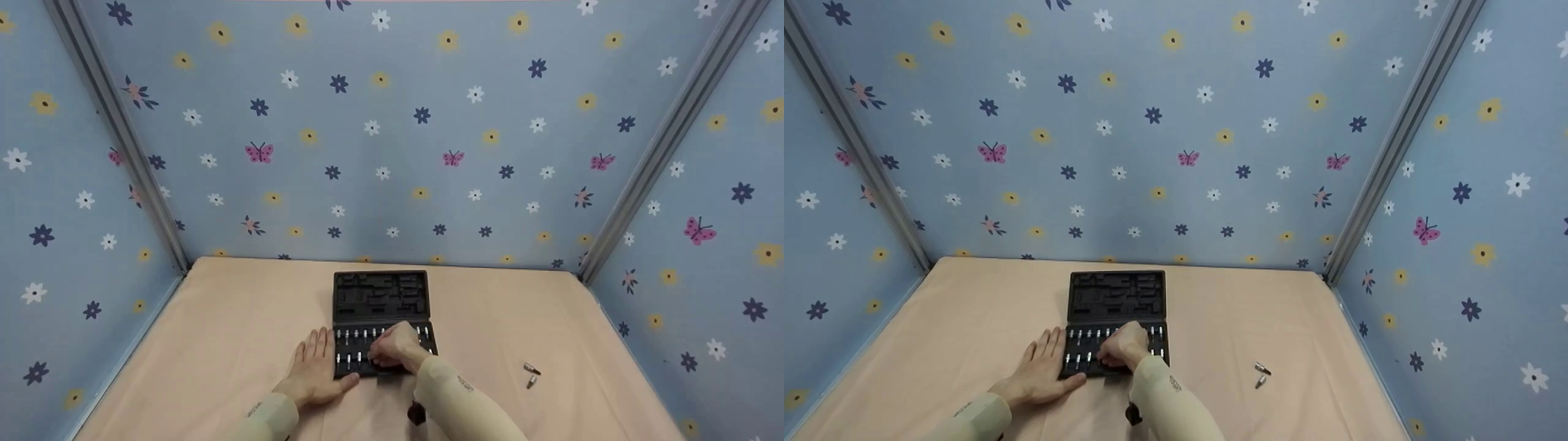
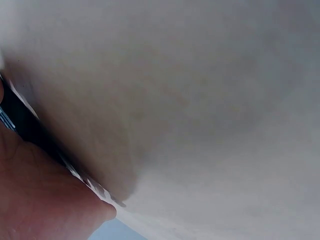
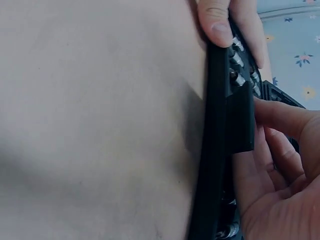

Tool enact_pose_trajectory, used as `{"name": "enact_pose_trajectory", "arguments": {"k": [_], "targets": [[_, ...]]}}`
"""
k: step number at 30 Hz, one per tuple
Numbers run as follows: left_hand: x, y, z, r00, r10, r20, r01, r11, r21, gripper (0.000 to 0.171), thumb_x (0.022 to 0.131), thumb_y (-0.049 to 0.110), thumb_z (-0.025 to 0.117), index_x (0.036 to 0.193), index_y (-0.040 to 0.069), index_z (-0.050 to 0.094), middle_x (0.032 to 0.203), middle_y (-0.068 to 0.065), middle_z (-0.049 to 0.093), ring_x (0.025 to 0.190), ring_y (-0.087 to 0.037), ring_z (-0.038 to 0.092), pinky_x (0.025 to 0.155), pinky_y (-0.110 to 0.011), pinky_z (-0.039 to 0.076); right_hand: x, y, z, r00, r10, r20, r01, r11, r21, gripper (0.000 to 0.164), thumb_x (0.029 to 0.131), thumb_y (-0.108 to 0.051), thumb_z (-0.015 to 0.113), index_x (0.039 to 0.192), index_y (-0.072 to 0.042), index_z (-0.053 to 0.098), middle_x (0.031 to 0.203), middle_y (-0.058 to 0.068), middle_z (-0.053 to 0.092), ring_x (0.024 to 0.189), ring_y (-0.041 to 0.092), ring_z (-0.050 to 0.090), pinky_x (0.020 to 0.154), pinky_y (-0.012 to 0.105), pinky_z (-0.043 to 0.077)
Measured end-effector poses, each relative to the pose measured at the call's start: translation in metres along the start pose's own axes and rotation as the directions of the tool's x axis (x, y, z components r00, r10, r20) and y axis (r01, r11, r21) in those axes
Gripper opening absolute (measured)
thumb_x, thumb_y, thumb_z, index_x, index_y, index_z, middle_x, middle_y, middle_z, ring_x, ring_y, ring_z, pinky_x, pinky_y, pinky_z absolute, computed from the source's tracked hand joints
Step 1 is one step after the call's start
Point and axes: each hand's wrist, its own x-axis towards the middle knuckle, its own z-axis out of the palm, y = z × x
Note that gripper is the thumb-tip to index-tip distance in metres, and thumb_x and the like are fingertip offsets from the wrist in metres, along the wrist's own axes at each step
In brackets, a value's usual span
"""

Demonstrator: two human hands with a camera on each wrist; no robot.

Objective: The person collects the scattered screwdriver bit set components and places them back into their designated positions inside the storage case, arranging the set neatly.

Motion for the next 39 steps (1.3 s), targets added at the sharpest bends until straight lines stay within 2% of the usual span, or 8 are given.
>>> {"name": "enact_pose_trajectory", "arguments": {"k": [5, 9, 12, 17, 23, 28, 31, 39], "targets": [[0.002, 0.003, 0.004, 1.0, -0.005, 0.015, 0.005, 1.0, -0.01, 0.131, 0.1, 0.081, 0.063, 0.175, -0.013, 0.012, 0.185, -0.037, 0.009, 0.175, -0.056, 0.009, 0.142, -0.073, 0.01, 0.003, -0.002, 0.001, 0.997, 0.038, -0.063, -0.044, 0.993, -0.106, 0.021, 0.078, 0.005, 0.095, 0.076, -0.009, 0.079, 0.071, 0.004, 0.081, 0.062, 0.014, 0.076, 0.059, 0.028, 0.066], [0.001, 0.003, 0.008, 1.0, -0.011, 0.025, 0.012, 1.0, -0.021, 0.131, 0.1, 0.082, 0.062, 0.175, -0.013, 0.011, 0.185, -0.037, 0.009, 0.175, -0.056, 0.008, 0.142, -0.073, 0.009, 0.002, 0.002, 0.001, 0.996, 0.026, -0.084, -0.038, 0.989, -0.146, 0.025, 0.076, 0.004, 0.098, 0.073, -0.01, 0.077, 0.072, 0.004, 0.079, 0.062, 0.015, 0.076, 0.058, 0.028, 0.066], [0.001, 0.002, 0.009, 1.0, -0.012, 0.026, 0.012, 1.0, -0.015, 0.131, 0.099, 0.082, 0.062, 0.175, -0.013, 0.012, 0.185, -0.038, 0.009, 0.175, -0.056, 0.009, 0.142, -0.073, 0.01, -0.001, 0.005, 0.0, 0.998, -0.002, -0.058, -0.005, 0.993, -0.121, 0.021, 0.078, 0.003, 0.096, 0.072, -0.009, 0.08, 0.072, 0.004, 0.081, 0.062, 0.015, 0.077, 0.059, 0.029, 0.067], [0.002, 0.001, 0.006, 1.0, -0.001, 0.018, 0.001, 1.0, -0.007, 0.131, 0.1, 0.081, 0.062, 0.174, -0.013, 0.012, 0.185, -0.038, 0.009, 0.175, -0.056, 0.009, 0.142, -0.073, 0.01, -0.005, 0.006, -0.009, 0.999, -0.038, 0.007, 0.038, 0.999, 0.011, 0.011, 0.083, 0.005, 0.09, 0.08, -0.003, 0.084, 0.075, 0.006, 0.083, 0.063, 0.014, 0.077, 0.062, 0.031, 0.069], [0.002, -0.001, 0.003, 0.999, -0.015, 0.029, 0.015, 1.0, -0.015, 0.131, 0.099, 0.082, 0.062, 0.175, -0.013, 0.011, 0.185, -0.038, 0.007, 0.175, -0.058, 0.007, 0.141, -0.074, 0.008, -0.007, 0.007, -0.029, 0.995, -0.042, 0.094, 0.031, 0.993, 0.118, 0.008, 0.088, 0.001, 0.088, 0.087, -0.004, 0.083, 0.085, 0.011, 0.086, 0.068, 0.015, 0.078, 0.067, 0.034, 0.071], [0.004, -0.002, 0.003, 0.999, -0.036, 0.039, 0.037, 0.999, -0.023, 0.13, 0.1, 0.081, 0.062, 0.175, -0.011, 0.01, 0.185, -0.038, 0.006, 0.175, -0.059, 0.005, 0.141, -0.075, 0.006, -0.005, 0.007, -0.051, 0.991, -0.053, 0.121, 0.039, 0.993, 0.112, 0.004, 0.091, -0.002, 0.087, 0.094, -0.003, 0.084, 0.09, 0.014, 0.086, 0.07, 0.016, 0.079, 0.069, 0.035, 0.071], [0.005, -0.002, 0.003, 0.998, -0.045, 0.046, 0.046, 0.999, -0.024, 0.13, 0.099, 0.081, 0.062, 0.175, -0.011, 0.01, 0.185, -0.038, 0.006, 0.175, -0.058, 0.005, 0.141, -0.075, 0.007, -0.004, 0.007, -0.064, 0.989, -0.062, 0.131, 0.049, 0.994, 0.098, 0.008, 0.091, -0.005, 0.087, 0.098, -0.002, 0.084, 0.091, 0.013, 0.086, 0.069, 0.016, 0.079, 0.068, 0.034, 0.071], [0.007, -0.001, 0.003, 0.998, -0.038, 0.057, 0.039, 0.999, -0.019, 0.132, 0.099, 0.083, 0.06, 0.176, -0.011, 0.009, 0.185, -0.038, 0.006, 0.175, -0.058, 0.005, 0.141, -0.075, 0.007, -0.003, 0.012, -0.101, 0.987, -0.08, 0.136, 0.071, 0.995, 0.072, 0.01, 0.095, -0.008, 0.086, 0.102, -0.002, 0.082, 0.094, 0.013, 0.084, 0.072, 0.016, 0.079, 0.072, 0.034, 0.071]]}}
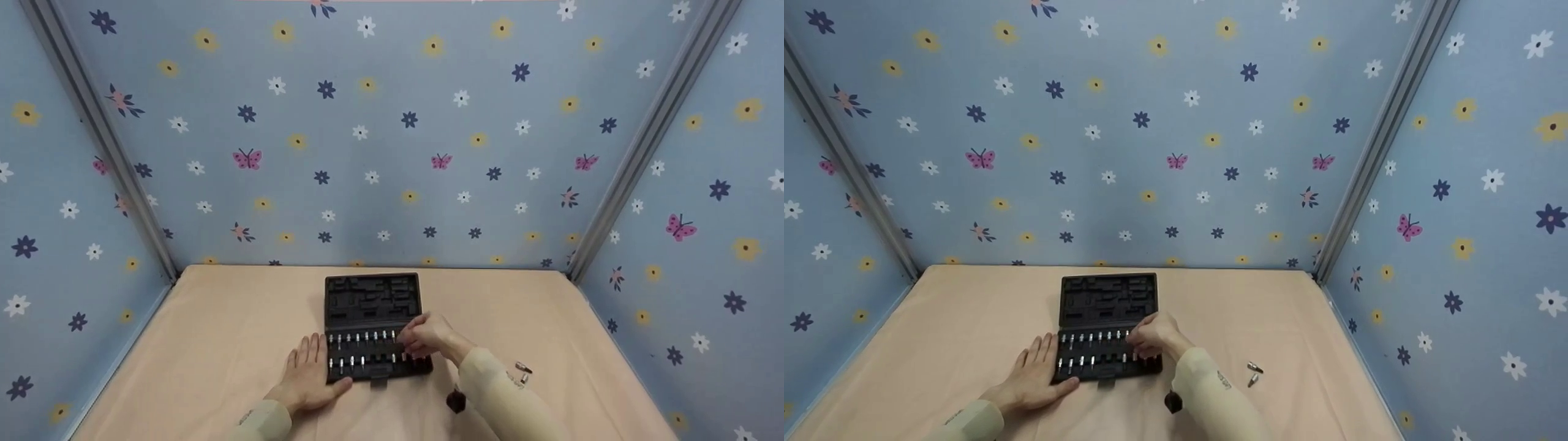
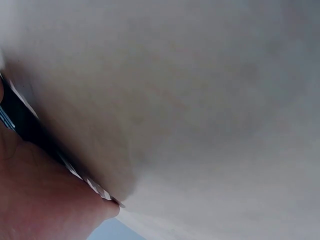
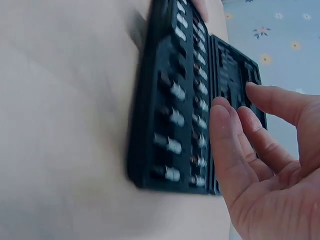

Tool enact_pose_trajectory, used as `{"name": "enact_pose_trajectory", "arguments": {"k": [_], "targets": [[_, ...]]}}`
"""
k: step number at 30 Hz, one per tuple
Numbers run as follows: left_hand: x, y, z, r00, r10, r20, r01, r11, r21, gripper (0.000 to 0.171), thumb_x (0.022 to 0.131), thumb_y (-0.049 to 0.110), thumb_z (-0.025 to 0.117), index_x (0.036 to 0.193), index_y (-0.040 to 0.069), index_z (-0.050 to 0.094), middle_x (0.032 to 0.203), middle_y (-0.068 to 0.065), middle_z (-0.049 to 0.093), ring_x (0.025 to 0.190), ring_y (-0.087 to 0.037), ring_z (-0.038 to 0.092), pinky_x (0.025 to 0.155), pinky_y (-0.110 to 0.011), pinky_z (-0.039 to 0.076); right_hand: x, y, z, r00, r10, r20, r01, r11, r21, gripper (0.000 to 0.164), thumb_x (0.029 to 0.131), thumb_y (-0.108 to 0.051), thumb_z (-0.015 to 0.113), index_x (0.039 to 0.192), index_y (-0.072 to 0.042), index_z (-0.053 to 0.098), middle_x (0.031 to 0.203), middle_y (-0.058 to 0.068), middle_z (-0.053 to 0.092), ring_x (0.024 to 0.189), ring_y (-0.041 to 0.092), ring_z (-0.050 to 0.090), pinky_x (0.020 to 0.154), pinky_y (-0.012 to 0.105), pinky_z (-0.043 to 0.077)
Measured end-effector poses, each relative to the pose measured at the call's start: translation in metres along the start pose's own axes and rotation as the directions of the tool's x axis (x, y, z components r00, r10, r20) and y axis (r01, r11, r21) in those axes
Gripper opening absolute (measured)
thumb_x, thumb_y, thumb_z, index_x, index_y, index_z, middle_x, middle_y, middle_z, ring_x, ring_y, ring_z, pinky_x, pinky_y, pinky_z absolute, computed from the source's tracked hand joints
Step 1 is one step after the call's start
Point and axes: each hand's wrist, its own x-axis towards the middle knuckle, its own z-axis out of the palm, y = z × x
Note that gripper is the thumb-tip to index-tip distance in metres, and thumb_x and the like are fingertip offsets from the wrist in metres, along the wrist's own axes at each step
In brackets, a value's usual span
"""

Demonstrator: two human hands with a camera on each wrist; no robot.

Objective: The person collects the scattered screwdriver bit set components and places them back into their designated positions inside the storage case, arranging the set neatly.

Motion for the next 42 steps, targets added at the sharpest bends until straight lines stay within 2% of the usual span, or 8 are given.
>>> {"name": "enact_pose_trajectory", "arguments": {"k": [6, 8, 13, 16, 20, 27, 35, 42], "targets": [[0.0, -0.001, 0.001, 1.0, -0.005, 0.007, 0.005, 1.0, 0.01, 0.132, 0.099, 0.084, 0.059, 0.176, -0.01, 0.009, 0.185, -0.038, 0.005, 0.175, -0.058, 0.005, 0.141, -0.075, 0.007, 0.001, 0.005, -0.026, 0.999, 0.043, -0.001, -0.043, 0.999, 0.032, 0.014, 0.097, -0.01, 0.084, 0.108, -0.001, 0.081, 0.099, 0.014, 0.085, 0.075, 0.015, 0.079, 0.071, 0.031, 0.069], [0.0, 0.0, 0.001, 1.0, -0.006, 0.007, 0.006, 1.0, 0.01, 0.132, 0.099, 0.084, 0.059, 0.176, -0.01, 0.009, 0.185, -0.038, 0.005, 0.175, -0.058, 0.005, 0.141, -0.075, 0.007, 0.002, 0.007, -0.035, 0.998, 0.057, -0.012, -0.056, 0.998, 0.039, 0.017, 0.098, -0.011, 0.083, 0.111, -0.001, 0.082, 0.105, 0.017, 0.086, 0.078, 0.017, 0.081, 0.074, 0.033, 0.07], [-0.001, 0.0, 0.0, 1.0, 0.002, 0.0, -0.002, 1.0, 0.005, 0.131, 0.1, 0.082, 0.06, 0.176, -0.011, 0.009, 0.185, -0.038, 0.005, 0.175, -0.058, 0.005, 0.141, -0.076, 0.007, -0.001, 0.008, -0.06, 0.996, 0.079, -0.049, -0.077, 0.997, 0.031, 0.023, 0.102, -0.014, 0.079, 0.121, 0.0, 0.08, 0.13, 0.027, 0.081, 0.101, 0.032, 0.086, 0.087, 0.042, 0.072], [-0.002, 0.0, -0.001, 1.0, 0.01, -0.002, -0.01, 1.0, -0.004, 0.13, 0.1, 0.081, 0.061, 0.176, -0.011, 0.009, 0.185, -0.038, 0.005, 0.174, -0.059, 0.005, 0.14, -0.076, 0.007, -0.005, 0.009, -0.077, 0.995, 0.079, -0.063, -0.078, 0.997, 0.019, 0.03, 0.103, -0.016, 0.078, 0.127, 0.001, 0.077, 0.139, 0.03, 0.076, 0.117, 0.042, 0.083, 0.092, 0.044, 0.071], [-0.002, 0.0, -0.002, 1.0, 0.014, -0.001, -0.014, 1.0, -0.005, 0.129, 0.101, 0.081, 0.06, 0.176, -0.011, 0.009, 0.185, -0.039, 0.005, 0.174, -0.06, 0.005, 0.14, -0.077, 0.007, -0.009, 0.012, -0.099, 0.993, 0.084, -0.082, -0.084, 0.996, -0.003, 0.036, 0.103, -0.019, 0.079, 0.133, 0.002, 0.075, 0.144, 0.031, 0.073, 0.124, 0.044, 0.08, 0.095, 0.045, 0.071], [-0.001, 0.0, -0.001, 1.0, 0.009, 0.003, -0.009, 1.0, 0.009, 0.131, 0.1, 0.083, 0.059, 0.176, -0.011, 0.009, 0.186, -0.037, 0.005, 0.175, -0.058, 0.005, 0.141, -0.076, 0.007, -0.017, 0.022, -0.13, 0.985, 0.121, -0.12, -0.125, 0.992, -0.026, 0.043, 0.102, -0.021, 0.081, 0.138, 0.002, 0.072, 0.146, 0.03, 0.073, 0.129, 0.044, 0.078, 0.097, 0.046, 0.071], [-0.004, 0.0, -0.002, 1.0, 0.014, -0.004, -0.014, 1.0, -0.01, 0.129, 0.101, 0.082, 0.06, 0.176, -0.011, 0.009, 0.186, -0.037, 0.005, 0.175, -0.059, 0.005, 0.14, -0.076, 0.007, -0.029, 0.042, -0.162, 0.973, 0.16, -0.165, -0.169, 0.985, -0.04, 0.043, 0.102, -0.021, 0.083, 0.137, 0.001, 0.073, 0.147, 0.03, 0.072, 0.127, 0.042, 0.079, 0.095, 0.044, 0.071], [-0.005, 0.0, -0.001, 0.999, 0.028, -0.014, -0.028, 1.0, -0.007, 0.127, 0.101, 0.079, 0.061, 0.176, -0.011, 0.01, 0.185, -0.038, 0.006, 0.174, -0.059, 0.006, 0.14, -0.076, 0.008, -0.041, 0.066, -0.186, 0.955, 0.213, -0.208, -0.233, 0.97, -0.073, 0.038, 0.099, -0.02, 0.085, 0.129, 0.0, 0.075, 0.131, 0.023, 0.079, 0.107, 0.029, 0.082, 0.089, 0.04, 0.07]]}}
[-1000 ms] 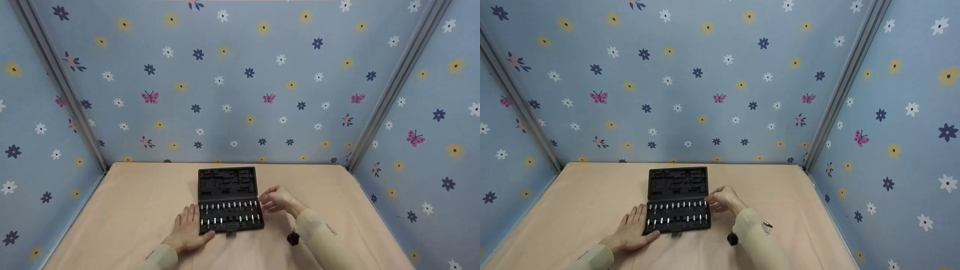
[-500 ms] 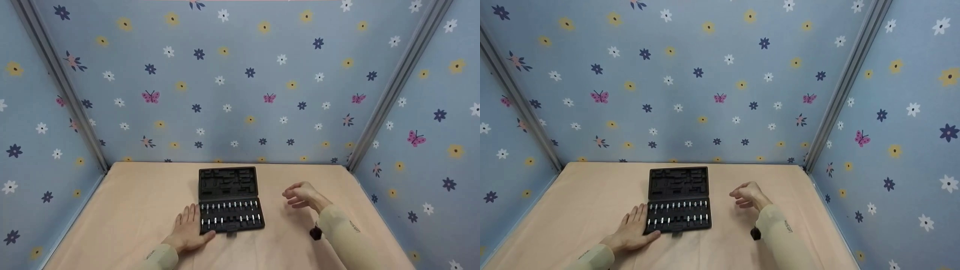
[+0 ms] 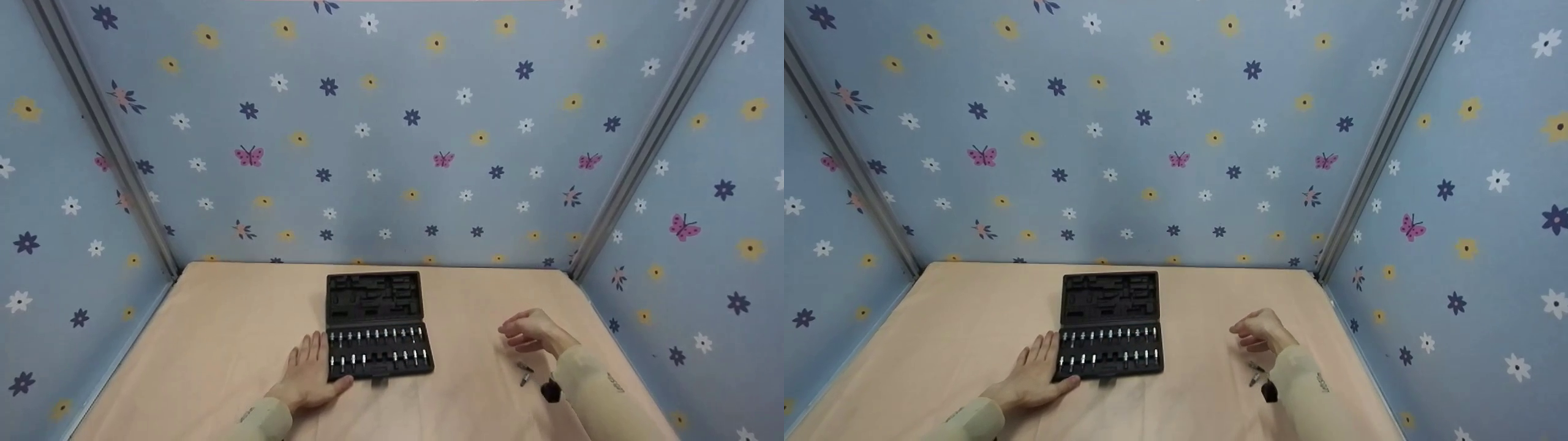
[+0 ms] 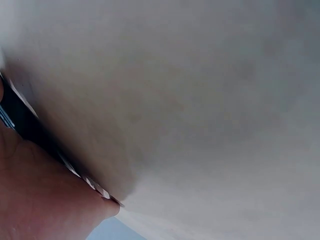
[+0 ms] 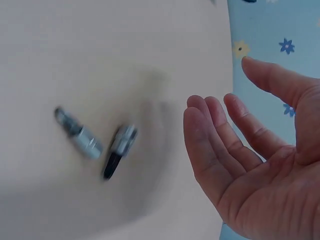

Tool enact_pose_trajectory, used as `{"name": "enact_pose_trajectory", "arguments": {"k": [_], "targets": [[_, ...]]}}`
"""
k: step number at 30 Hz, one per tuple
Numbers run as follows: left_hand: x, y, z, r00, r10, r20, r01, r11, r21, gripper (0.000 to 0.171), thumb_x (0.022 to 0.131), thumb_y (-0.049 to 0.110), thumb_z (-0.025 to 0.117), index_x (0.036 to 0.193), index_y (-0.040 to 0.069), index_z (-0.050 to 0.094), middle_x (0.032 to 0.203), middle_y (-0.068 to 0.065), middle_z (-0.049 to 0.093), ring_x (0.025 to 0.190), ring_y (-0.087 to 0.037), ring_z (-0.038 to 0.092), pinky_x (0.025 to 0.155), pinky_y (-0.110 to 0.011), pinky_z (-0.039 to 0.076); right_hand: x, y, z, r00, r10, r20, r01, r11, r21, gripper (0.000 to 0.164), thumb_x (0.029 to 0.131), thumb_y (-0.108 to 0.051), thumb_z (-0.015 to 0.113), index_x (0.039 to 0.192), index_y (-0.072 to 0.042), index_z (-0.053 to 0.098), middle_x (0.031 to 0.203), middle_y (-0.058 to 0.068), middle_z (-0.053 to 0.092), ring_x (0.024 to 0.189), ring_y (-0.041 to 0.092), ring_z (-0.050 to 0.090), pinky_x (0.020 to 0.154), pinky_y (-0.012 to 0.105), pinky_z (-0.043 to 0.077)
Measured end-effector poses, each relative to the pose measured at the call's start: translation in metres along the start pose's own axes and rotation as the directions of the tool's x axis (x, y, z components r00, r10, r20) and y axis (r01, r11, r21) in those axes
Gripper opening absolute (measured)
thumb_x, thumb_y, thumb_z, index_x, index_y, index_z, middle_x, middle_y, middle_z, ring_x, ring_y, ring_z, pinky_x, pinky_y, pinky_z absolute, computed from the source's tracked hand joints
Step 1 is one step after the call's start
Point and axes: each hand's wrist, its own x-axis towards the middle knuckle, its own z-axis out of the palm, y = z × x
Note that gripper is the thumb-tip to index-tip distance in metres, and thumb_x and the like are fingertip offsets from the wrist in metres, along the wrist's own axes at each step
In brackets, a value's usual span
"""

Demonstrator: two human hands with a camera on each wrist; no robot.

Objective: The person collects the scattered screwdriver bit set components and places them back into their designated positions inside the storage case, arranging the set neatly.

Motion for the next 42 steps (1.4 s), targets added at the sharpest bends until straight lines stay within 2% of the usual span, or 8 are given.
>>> {"name": "enact_pose_trajectory", "arguments": {"k": [4, 9, 18, 23, 32, 37, 42], "targets": [[0.0, 0.001, 0.001, 1.0, 0.006, -0.008, -0.006, 1.0, 0.008, 0.127, 0.101, 0.077, 0.063, 0.175, -0.012, 0.011, 0.185, -0.038, 0.007, 0.174, -0.059, 0.007, 0.14, -0.076, 0.008, -0.002, 0.015, -0.009, 1.0, -0.014, 0.0, 0.014, 0.999, -0.031, 0.037, 0.099, -0.017, 0.084, 0.129, 0.003, 0.075, 0.118, 0.018, 0.083, 0.096, 0.025, 0.081, 0.086, 0.041, 0.071], [0.001, 0.001, 0.002, 1.0, 0.003, -0.012, -0.002, 1.0, 0.01, 0.127, 0.101, 0.077, 0.064, 0.175, -0.012, 0.012, 0.185, -0.039, 0.008, 0.174, -0.059, 0.008, 0.14, -0.076, 0.008, -0.006, 0.028, -0.016, 1.0, -0.022, 0.009, 0.023, 0.996, -0.086, 0.039, 0.097, -0.015, 0.086, 0.129, 0.005, 0.075, 0.109, 0.015, 0.085, 0.091, 0.022, 0.082, 0.085, 0.041, 0.07], [0.0, -0.001, 0.001, 1.0, 0.012, -0.014, -0.012, 1.0, 0.009, 0.127, 0.101, 0.078, 0.063, 0.175, -0.011, 0.011, 0.185, -0.039, 0.007, 0.174, -0.059, 0.008, 0.14, -0.076, 0.009, -0.008, 0.046, -0.02, 1.0, -0.022, 0.006, 0.023, 0.981, -0.193, 0.025, 0.087, -0.012, 0.093, 0.107, -0.001, 0.083, 0.085, 0.003, 0.081, 0.077, 0.017, 0.075, 0.075, 0.035, 0.066], [0.001, -0.001, 0.001, 1.0, 0.007, -0.011, -0.007, 1.0, 0.011, 0.128, 0.1, 0.079, 0.062, 0.175, -0.011, 0.011, 0.185, -0.039, 0.007, 0.174, -0.059, 0.007, 0.141, -0.075, 0.009, -0.006, 0.051, -0.014, 0.999, -0.046, -0.004, 0.044, 0.969, -0.244, 0.026, 0.083, -0.01, 0.098, 0.104, -0.002, 0.084, 0.085, 0.002, 0.079, 0.075, 0.015, 0.069, 0.071, 0.031, 0.063], [0.001, -0.001, 0.002, 1.0, -0.009, 0.002, 0.009, 1.0, -0.005, 0.13, 0.1, 0.08, 0.062, 0.175, -0.011, 0.009, 0.185, -0.038, 0.007, 0.174, -0.059, 0.006, 0.141, -0.075, 0.007, -0.007, 0.051, -0.004, 0.989, -0.147, -0.015, 0.13, 0.918, -0.376, 0.01, 0.082, -0.004, 0.095, 0.087, -0.004, 0.087, 0.076, 0.004, 0.083, 0.067, 0.013, 0.075, 0.065, 0.029, 0.063], [0.0, 0.0, -0.001, 1.0, 0.003, -0.003, -0.003, 1.0, -0.007, 0.129, 0.101, 0.08, 0.061, 0.175, -0.012, 0.01, 0.185, -0.038, 0.006, 0.174, -0.06, 0.006, 0.14, -0.077, 0.007, -0.006, 0.049, 0.0, 0.985, -0.168, -0.028, 0.141, 0.897, -0.418, 0.009, 0.079, -0.002, 0.094, 0.08, -0.006, 0.086, 0.073, 0.006, 0.083, 0.065, 0.015, 0.075, 0.062, 0.029, 0.063], [0.0, 0.0, 0.0, 1.0, -0.004, 0.0, 0.004, 1.0, 0.001, 0.129, 0.101, 0.08, 0.061, 0.175, -0.012, 0.01, 0.185, -0.039, 0.006, 0.174, -0.06, 0.006, 0.14, -0.077, 0.008, -0.003, 0.052, -0.001, 0.985, -0.163, -0.048, 0.131, 0.909, -0.395, 0.007, 0.077, -0.001, 0.092, 0.077, -0.005, 0.086, 0.071, 0.006, 0.082, 0.063, 0.015, 0.074, 0.062, 0.028, 0.062]]}}
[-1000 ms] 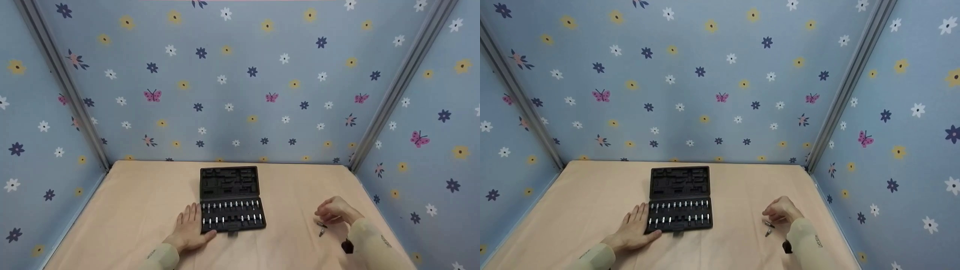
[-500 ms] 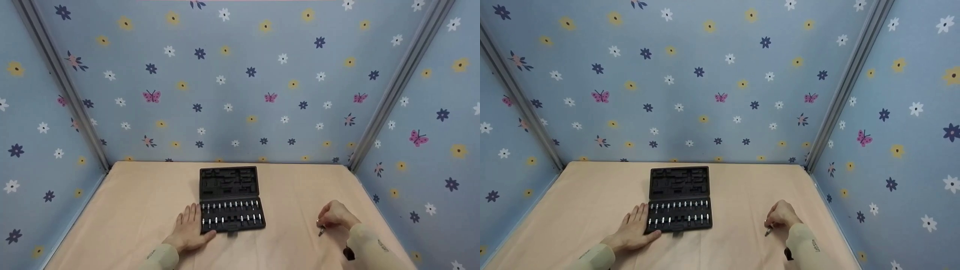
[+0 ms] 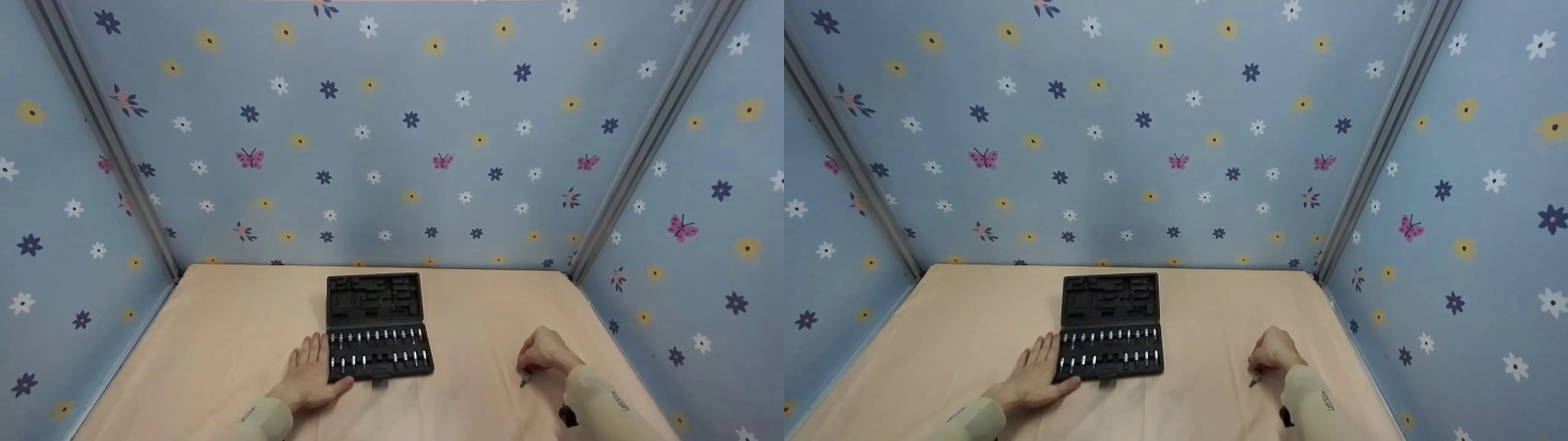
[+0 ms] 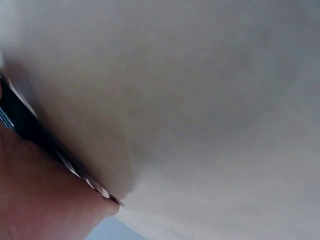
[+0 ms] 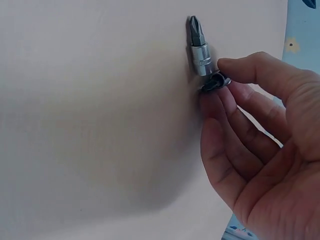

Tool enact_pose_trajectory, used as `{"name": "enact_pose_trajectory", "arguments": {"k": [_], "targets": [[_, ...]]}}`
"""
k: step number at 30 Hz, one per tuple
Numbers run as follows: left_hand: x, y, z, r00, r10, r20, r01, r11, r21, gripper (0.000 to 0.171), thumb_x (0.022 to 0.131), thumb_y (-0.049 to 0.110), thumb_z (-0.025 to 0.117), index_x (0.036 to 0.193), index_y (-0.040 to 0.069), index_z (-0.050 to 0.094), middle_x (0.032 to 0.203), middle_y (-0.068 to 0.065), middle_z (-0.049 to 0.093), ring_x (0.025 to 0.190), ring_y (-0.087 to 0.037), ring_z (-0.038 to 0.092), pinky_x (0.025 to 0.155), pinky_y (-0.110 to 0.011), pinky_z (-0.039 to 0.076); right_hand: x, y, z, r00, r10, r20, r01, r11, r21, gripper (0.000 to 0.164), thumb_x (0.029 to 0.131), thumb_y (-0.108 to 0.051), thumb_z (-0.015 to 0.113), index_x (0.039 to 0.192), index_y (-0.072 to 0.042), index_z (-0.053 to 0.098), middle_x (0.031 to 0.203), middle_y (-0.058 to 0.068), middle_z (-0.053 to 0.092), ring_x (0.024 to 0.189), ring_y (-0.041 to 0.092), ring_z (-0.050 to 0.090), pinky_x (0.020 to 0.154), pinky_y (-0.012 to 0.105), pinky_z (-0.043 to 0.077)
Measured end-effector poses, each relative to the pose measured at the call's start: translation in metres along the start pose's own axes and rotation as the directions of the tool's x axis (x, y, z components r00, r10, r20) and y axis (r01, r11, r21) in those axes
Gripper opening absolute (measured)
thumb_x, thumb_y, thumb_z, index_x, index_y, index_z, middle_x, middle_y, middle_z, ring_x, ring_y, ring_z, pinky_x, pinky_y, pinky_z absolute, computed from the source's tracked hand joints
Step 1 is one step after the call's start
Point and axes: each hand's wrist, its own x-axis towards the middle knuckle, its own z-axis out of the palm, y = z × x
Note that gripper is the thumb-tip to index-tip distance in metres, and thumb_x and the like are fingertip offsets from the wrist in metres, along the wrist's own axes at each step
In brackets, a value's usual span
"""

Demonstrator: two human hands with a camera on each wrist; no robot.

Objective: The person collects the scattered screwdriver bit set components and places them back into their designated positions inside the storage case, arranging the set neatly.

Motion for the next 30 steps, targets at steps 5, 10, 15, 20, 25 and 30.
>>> {"name": "enact_pose_trajectory", "arguments": {"k": [5, 10, 15, 20, 25, 30], "targets": [[0.001, -0.001, 0.002, 1.0, -0.01, 0.013, 0.01, 1.0, 0.005, 0.131, 0.1, 0.082, 0.06, 0.175, -0.011, 0.009, 0.185, -0.039, 0.006, 0.174, -0.059, 0.006, 0.14, -0.076, 0.008, -0.003, 0.004, -0.003, 1.0, 0.006, 0.008, -0.007, 0.997, 0.078, 0.004, 0.081, -0.007, 0.091, 0.081, -0.004, 0.088, 0.072, 0.004, 0.081, 0.063, 0.012, 0.068, 0.062, 0.027, 0.058], [0.001, -0.001, 0.001, 1.0, -0.003, -0.003, 0.003, 1.0, 0.004, 0.131, 0.1, 0.081, 0.062, 0.175, -0.012, 0.01, 0.184, -0.039, 0.006, 0.174, -0.06, 0.007, 0.14, -0.076, 0.008, -0.002, 0.0, -0.008, 1.0, -0.01, 0.018, 0.008, 0.993, 0.121, 0.006, 0.084, -0.008, 0.089, 0.087, -0.003, 0.089, 0.076, 0.004, 0.083, 0.064, 0.01, 0.069, 0.062, 0.025, 0.059], [0.0, -0.001, 0.001, 1.0, 0.007, -0.011, -0.007, 1.0, 0.005, 0.13, 0.1, 0.08, 0.063, 0.175, -0.012, 0.01, 0.184, -0.04, 0.007, 0.174, -0.06, 0.007, 0.14, -0.077, 0.008, 0.0, -0.012, -0.009, 0.999, -0.018, 0.033, 0.012, 0.986, 0.167, 0.009, 0.087, -0.007, 0.086, 0.093, -0.001, 0.089, 0.079, 0.007, 0.085, 0.066, 0.01, 0.072, 0.064, 0.025, 0.062], [0.0, 0.0, 0.001, 1.0, 0.008, -0.012, -0.008, 1.0, 0.005, 0.129, 0.1, 0.079, 0.063, 0.175, -0.012, 0.01, 0.184, -0.039, 0.007, 0.174, -0.06, 0.008, 0.14, -0.077, 0.008, 0.001, -0.03, -0.003, 0.999, -0.027, 0.034, 0.019, 0.975, 0.22, 0.014, 0.088, -0.007, 0.087, 0.1, 0.001, 0.089, 0.083, 0.008, 0.086, 0.07, 0.011, 0.075, 0.067, 0.028, 0.065], [0.001, 0.002, 0.0, 1.0, 0.008, -0.003, -0.008, 1.0, 0.003, 0.128, 0.101, 0.077, 0.064, 0.175, -0.013, 0.01, 0.184, -0.04, 0.007, 0.174, -0.061, 0.007, 0.139, -0.078, 0.008, 0.003, -0.049, 0.003, 0.999, -0.027, 0.036, 0.016, 0.958, 0.285, 0.024, 0.09, -0.01, 0.088, 0.11, 0.003, 0.087, 0.091, 0.012, 0.088, 0.075, 0.013, 0.08, 0.071, 0.03, 0.067], [0.001, 0.002, -0.001, 1.0, 0.001, -0.001, -0.001, 1.0, 0.007, 0.128, 0.101, 0.078, 0.064, 0.175, -0.012, 0.011, 0.184, -0.04, 0.008, 0.174, -0.06, 0.008, 0.14, -0.077, 0.009, 0.01, -0.068, 0.012, 0.998, -0.038, 0.044, 0.02, 0.934, 0.357, 0.032, 0.091, -0.013, 0.089, 0.117, 0.004, 0.085, 0.099, 0.013, 0.089, 0.082, 0.014, 0.084, 0.073, 0.03, 0.068]]}}
